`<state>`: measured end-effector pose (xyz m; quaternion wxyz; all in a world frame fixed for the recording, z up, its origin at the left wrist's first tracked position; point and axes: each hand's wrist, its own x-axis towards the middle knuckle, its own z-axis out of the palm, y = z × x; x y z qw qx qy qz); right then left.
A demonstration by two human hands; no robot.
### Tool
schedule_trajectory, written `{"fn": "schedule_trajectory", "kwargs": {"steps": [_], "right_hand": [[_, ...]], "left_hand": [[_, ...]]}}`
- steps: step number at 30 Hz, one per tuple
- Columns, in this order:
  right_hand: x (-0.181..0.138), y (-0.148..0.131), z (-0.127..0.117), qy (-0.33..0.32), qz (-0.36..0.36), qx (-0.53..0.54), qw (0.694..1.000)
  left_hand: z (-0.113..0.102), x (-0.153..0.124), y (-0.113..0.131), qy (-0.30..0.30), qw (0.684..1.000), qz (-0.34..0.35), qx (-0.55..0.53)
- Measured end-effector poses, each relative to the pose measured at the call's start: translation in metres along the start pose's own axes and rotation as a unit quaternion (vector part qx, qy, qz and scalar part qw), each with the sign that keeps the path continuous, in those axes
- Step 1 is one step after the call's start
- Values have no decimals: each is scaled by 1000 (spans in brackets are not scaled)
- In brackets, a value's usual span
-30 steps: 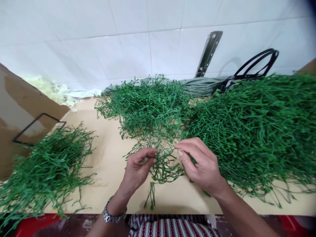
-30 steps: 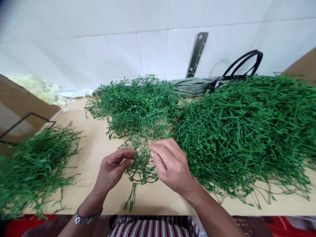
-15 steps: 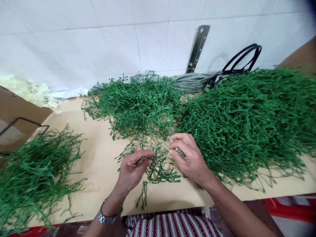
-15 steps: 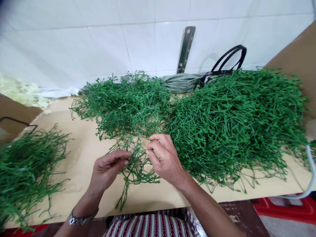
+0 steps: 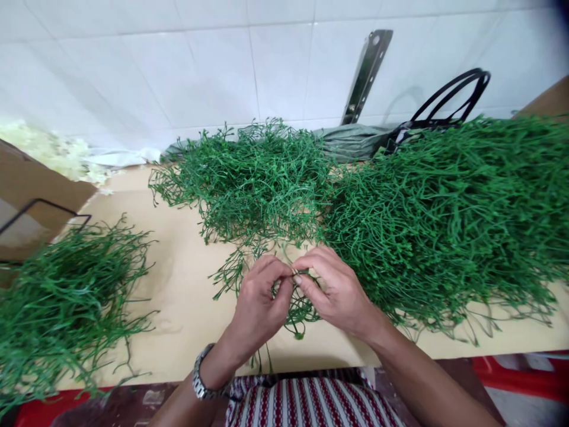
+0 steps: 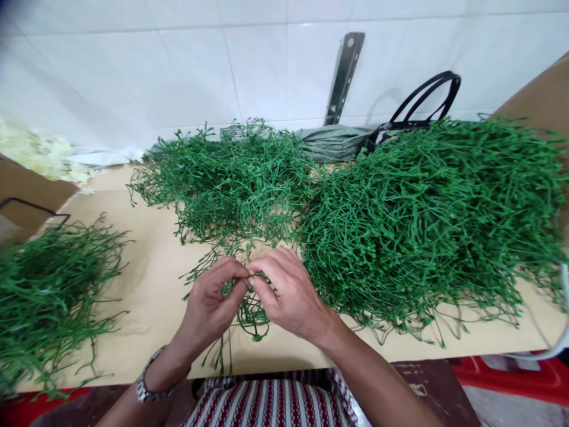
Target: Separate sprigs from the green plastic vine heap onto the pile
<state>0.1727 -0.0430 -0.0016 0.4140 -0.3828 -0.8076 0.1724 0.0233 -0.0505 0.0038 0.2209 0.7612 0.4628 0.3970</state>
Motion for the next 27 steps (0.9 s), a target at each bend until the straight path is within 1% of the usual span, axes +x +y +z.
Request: {"fn": "schedule_trajectory", "kwargs": {"steps": [4,7,9,13,17,20,22,24,27], "right_hand": [[-2,4,-4,-50,4,-13,999],[-2,5,-7,-71,8,-31,997],[-2,5,-9,-78,10,-34,996],[-3,6,-7,-70,14,-30,997],[-8,8,1,-55,15,-45,997],[-12,9,4,-56,6,-66,996],[-13,9,2,-87,-15,-89,992],[-13,8,-1,-133,-39,-120,983],[-11,5,-5,-191,-57,-157,967]], "left_hand": [[-3,-3,-4,-30,988,-106,-108],[-4,-3,-7,-57,971,-161,-166],[-6,-2,-7,-71,964,-179,-182],[-8,0,-8,-100,963,-179,-175],[-6,1,-11,-127,962,-159,-184],[-6,2,-15,-145,968,-124,-164],[-9,3,-17,-169,977,-79,-106],[-12,4,-17,-189,982,-20,-21],[-16,4,-15,-203,973,64,92]]}}
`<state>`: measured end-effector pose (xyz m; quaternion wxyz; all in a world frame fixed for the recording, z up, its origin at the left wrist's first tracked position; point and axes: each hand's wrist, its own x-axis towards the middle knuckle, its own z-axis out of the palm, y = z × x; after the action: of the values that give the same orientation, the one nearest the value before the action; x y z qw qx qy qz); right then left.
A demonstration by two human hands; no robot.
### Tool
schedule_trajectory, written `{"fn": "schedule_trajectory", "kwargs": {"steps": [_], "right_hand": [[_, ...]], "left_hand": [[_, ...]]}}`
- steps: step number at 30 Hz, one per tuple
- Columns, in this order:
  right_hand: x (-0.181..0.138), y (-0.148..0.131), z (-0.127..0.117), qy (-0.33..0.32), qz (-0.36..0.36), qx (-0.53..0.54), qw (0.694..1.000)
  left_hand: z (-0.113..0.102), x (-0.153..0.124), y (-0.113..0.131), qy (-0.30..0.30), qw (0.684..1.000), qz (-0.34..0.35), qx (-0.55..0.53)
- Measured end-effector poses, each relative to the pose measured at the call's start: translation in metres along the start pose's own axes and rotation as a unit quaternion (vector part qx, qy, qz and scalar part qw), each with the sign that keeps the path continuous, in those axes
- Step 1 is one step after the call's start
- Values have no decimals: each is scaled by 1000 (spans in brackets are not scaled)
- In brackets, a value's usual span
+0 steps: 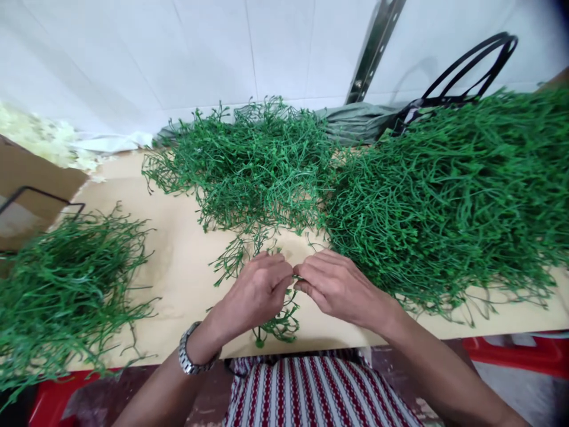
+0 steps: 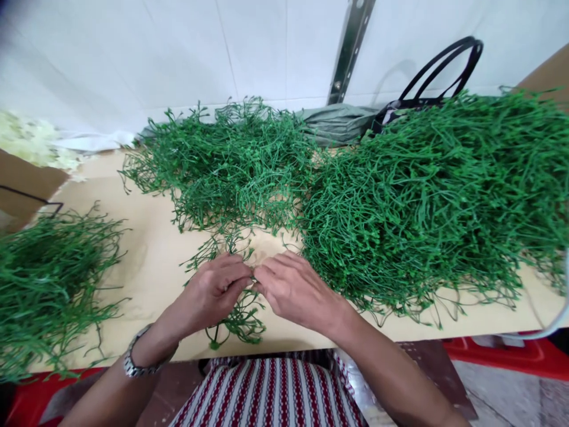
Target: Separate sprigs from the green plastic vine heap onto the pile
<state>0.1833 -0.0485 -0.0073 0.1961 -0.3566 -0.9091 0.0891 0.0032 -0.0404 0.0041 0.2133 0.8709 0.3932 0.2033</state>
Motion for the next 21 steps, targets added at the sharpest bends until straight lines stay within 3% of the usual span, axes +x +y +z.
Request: {"fn": "schedule_trajectory", "kwargs": {"steps": [5,12,17,21], "right_hand": [[1,0,0,-23,-6,26,999],[-6,0,17,51,47,171,983],[-9,-6,23,72,147,322,932],[-9,-5,30,60,184,467,863]], "left_hand": [[2,-1,3,-23,996,59,69],[3,-8,-2,-10,1000,2,-23],[-1,-8,-6,-51,988,-14,-143],[5,-7,-4,-6,997,-8,-75]]}}
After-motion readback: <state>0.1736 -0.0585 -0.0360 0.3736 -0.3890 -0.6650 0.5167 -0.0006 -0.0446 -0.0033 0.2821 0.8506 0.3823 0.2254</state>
